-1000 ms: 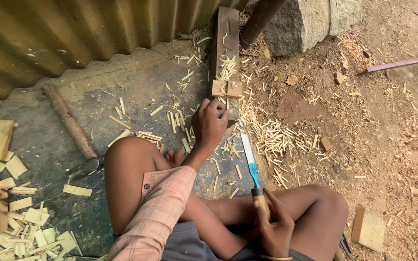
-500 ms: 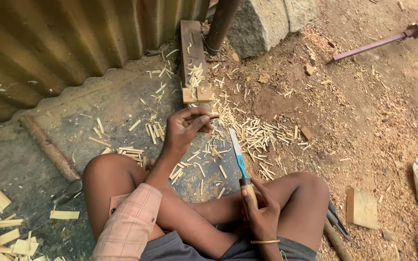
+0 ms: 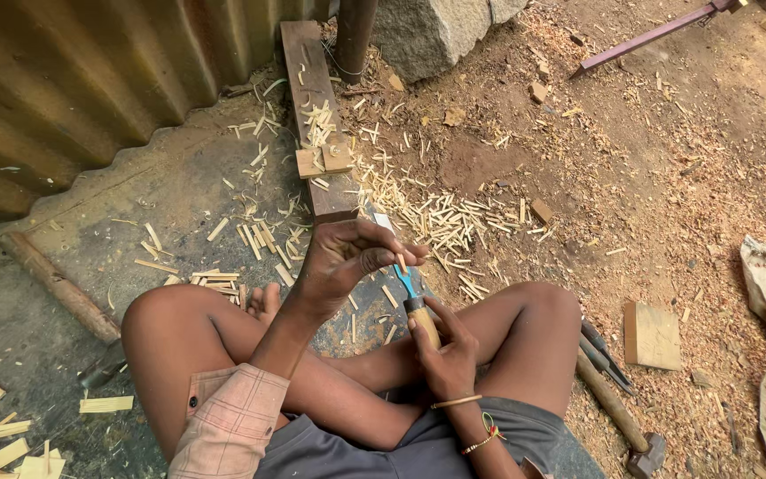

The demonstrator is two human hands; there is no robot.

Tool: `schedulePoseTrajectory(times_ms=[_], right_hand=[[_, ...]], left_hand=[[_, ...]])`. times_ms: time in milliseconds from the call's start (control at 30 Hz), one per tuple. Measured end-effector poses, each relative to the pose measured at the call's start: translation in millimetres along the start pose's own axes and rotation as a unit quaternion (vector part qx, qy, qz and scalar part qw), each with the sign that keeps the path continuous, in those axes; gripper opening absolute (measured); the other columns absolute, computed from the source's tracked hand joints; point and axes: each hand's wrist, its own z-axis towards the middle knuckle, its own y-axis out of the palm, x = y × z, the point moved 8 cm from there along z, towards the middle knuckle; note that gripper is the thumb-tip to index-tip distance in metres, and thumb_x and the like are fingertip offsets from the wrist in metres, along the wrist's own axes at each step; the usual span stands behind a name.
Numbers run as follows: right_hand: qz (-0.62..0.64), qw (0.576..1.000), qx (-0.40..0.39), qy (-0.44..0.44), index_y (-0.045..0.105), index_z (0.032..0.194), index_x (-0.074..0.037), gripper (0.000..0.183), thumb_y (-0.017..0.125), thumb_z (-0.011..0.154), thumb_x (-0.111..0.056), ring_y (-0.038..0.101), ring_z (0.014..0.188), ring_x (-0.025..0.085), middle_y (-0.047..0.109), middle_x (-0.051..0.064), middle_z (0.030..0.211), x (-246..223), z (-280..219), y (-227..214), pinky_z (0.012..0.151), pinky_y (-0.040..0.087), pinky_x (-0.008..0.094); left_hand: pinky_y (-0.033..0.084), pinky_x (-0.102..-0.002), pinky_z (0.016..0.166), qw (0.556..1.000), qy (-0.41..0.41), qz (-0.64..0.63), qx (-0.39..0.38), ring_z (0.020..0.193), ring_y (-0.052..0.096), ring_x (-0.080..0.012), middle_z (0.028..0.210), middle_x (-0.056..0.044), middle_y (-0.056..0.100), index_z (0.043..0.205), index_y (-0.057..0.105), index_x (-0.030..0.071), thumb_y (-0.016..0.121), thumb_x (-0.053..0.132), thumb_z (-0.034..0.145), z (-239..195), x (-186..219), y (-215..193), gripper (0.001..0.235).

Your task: The person sits cross-legged on the ground and uses a chisel to carve a small rectangular piece of wood. They repeatedly shave thin strips from the wood, occasionally pausing to inspect the piece or clear shavings.

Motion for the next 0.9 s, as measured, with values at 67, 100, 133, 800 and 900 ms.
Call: schedulePoseTrajectory(times_ms=[67, 100, 133, 800, 900], right_hand=[[0.004, 1.000, -0.001, 0.020, 0.070, 0.131, -0.008, 0.046, 0.078, 0.087, -0.018, 0.070, 0.063, 0.008, 0.080, 0.011, 0.087, 4, -1, -1, 0.055, 0.055, 0.026], [0.007, 1.000, -0.002, 0.029, 0.070, 0.131, -0.008, 0.046, 0.078, 0.087, -0.018, 0.070, 0.063, 0.008, 0.080, 0.012, 0.087, 3, 1, 0, 0.055, 0.055, 0.026], [0.014, 0.998, -0.007, 0.062, 0.070, 0.130, -0.009, 0.046, 0.077, 0.085, -0.018, 0.068, 0.059, 0.009, 0.080, 0.011, 0.086, 6, 2, 0, 0.052, 0.054, 0.027], [0.028, 0.994, -0.026, 0.102, 0.073, 0.115, -0.002, 0.037, 0.077, 0.085, -0.023, 0.067, 0.054, 0.013, 0.077, 0.010, 0.074, 8, 8, 0, 0.050, 0.052, 0.030], [0.005, 0.995, -0.028, 0.100, 0.075, 0.110, 0.000, 0.034, 0.079, 0.086, -0.024, 0.073, 0.064, 0.017, 0.079, 0.012, 0.080, 13, 8, 0, 0.061, 0.056, 0.032]], left_hand=[[0.061, -0.046, 0.107, 0.999, -0.005, -0.034, -0.017, 0.116, 0.074, -0.0296, 0.106, -0.017, 0.076, 0.110, 0.072, 0.000, 0.071, 0.001, 0.099, -3, -2, 11, 0.011], [0.061, -0.046, 0.105, 0.999, -0.009, -0.026, -0.023, 0.116, 0.074, -0.0302, 0.108, -0.018, 0.076, 0.109, 0.072, 0.000, 0.070, 0.001, 0.099, -3, -1, 15, 0.011], [0.061, -0.045, 0.104, 0.999, -0.012, -0.018, -0.029, 0.116, 0.074, -0.0308, 0.110, -0.019, 0.076, 0.108, 0.072, -0.001, 0.070, 0.001, 0.098, -4, -1, 18, 0.010], [0.063, -0.036, 0.093, 0.997, -0.036, 0.044, -0.052, 0.104, 0.077, -0.0254, 0.104, -0.017, 0.077, 0.104, 0.074, -0.004, 0.069, -0.004, 0.097, -3, -9, 46, 0.009], [0.064, -0.035, 0.093, 0.997, -0.047, 0.044, -0.047, 0.104, 0.077, -0.0239, 0.104, -0.016, 0.078, 0.104, 0.074, -0.003, 0.068, -0.003, 0.098, 0, -11, 48, 0.009]])
